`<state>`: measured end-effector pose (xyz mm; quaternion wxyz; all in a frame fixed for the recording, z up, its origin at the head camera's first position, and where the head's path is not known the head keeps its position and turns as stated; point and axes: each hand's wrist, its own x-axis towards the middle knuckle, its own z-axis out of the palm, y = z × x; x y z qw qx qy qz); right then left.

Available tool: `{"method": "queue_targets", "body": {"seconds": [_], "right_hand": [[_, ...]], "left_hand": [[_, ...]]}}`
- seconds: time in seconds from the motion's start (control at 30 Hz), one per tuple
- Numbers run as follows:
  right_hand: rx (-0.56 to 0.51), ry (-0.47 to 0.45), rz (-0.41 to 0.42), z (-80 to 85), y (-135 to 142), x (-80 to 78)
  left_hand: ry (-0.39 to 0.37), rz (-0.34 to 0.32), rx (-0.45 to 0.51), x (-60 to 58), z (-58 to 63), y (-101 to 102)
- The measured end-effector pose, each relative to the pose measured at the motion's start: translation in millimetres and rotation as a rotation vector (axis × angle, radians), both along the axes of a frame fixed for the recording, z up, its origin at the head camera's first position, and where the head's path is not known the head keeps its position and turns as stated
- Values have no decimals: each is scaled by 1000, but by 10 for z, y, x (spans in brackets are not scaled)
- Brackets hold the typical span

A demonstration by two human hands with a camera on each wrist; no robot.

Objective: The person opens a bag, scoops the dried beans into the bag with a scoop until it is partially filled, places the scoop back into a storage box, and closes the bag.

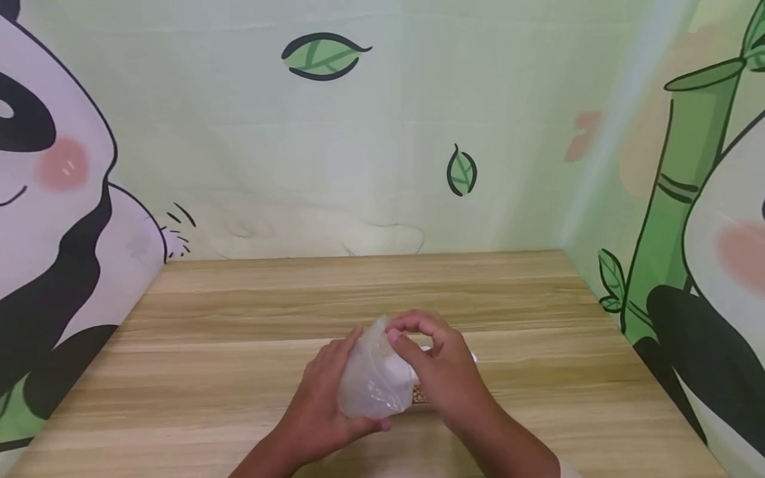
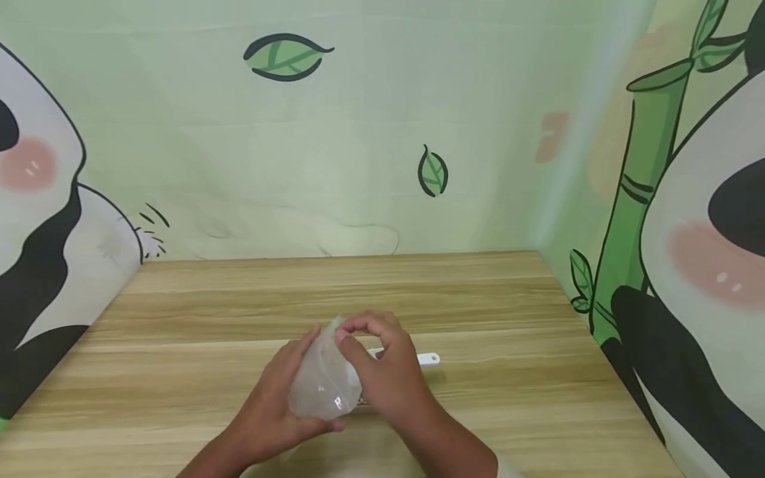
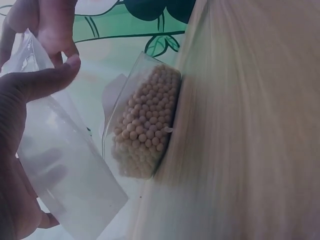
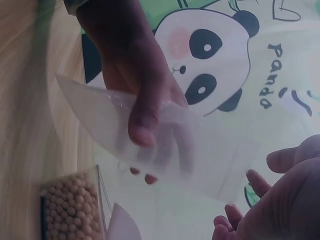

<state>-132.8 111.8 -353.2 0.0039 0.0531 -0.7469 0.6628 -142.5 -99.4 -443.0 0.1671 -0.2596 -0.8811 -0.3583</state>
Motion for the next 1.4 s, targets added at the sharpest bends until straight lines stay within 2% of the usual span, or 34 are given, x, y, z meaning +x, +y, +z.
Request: {"method": "queue_targets", "body": {"seconds": [0.17,0.3,0.4,0.57,0.67,0.87,1.17,1.4], "right_hand": [[64,-15,-88,9,201,-100],[88,-43,-151,-96,387,-230],[57,-101,-197,-226,547,-315],[-32,-223,-273,-428,833,-365],[-97,-275,-281,-525,974,-374],[-194,-362,-217,-671,1098,-394],[-156,-458,-81,-825,1132,-424],[-209,-513,40,-925,1115,-447]], "left_hand": [[-20,-33,-21,-41,-13,-40],[-14,-42,-53,-65,-51,-106],[2,-36,-69,-75,-90,-175],[23,-24,-89,-92,-120,-252],[20,-31,-90,-107,-134,-262],[41,-41,-98,-143,-201,-288],[73,-47,-100,-209,-324,-348],[68,-62,-95,-245,-371,-351]]}}
